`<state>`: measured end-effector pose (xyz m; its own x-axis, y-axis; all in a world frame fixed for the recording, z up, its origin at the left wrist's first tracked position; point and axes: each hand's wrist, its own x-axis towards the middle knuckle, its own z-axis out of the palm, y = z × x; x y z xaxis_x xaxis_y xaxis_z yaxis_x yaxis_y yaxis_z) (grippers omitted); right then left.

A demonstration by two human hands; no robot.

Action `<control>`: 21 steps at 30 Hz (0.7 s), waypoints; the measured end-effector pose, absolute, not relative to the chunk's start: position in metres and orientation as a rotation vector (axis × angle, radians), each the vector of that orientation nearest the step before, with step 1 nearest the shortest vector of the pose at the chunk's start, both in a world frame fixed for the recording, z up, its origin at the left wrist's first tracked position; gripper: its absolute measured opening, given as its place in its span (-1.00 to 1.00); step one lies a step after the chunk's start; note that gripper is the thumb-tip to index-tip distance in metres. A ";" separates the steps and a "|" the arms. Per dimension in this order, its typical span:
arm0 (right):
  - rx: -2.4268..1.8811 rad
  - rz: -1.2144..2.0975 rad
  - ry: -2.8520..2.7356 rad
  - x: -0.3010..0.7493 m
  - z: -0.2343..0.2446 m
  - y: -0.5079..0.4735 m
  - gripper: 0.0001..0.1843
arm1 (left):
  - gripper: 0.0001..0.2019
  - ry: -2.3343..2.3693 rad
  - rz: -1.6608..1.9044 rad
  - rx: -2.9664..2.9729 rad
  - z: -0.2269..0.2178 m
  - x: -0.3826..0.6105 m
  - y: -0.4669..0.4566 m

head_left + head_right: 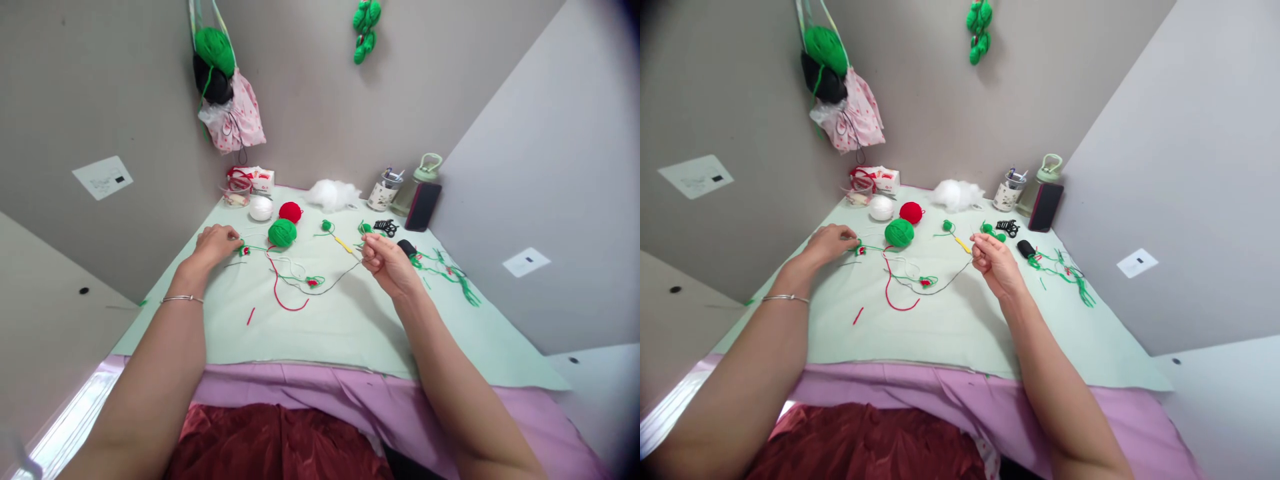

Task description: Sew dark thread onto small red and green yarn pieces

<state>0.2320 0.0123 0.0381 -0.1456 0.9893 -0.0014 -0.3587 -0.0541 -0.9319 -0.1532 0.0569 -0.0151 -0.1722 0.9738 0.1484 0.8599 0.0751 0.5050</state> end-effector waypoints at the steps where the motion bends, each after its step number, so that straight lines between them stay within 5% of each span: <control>1: -0.883 1.484 -1.019 0.232 0.038 0.012 -0.76 | -0.86 2.162 0.674 1.864 -0.015 -0.150 0.056; 5: -0.890 1.476 -1.035 0.231 0.038 0.012 -0.76 | -0.89 2.121 0.666 1.842 -0.012 -0.143 0.053; 12: -0.864 1.479 -1.063 0.228 0.042 0.007 -0.77 | -0.80 1.390 1.747 1.512 0.014 -0.106 0.042; 21: -0.889 1.434 -1.226 0.214 0.037 -0.002 -0.77 | -0.82 0.828 1.192 1.449 0.010 -0.001 -0.012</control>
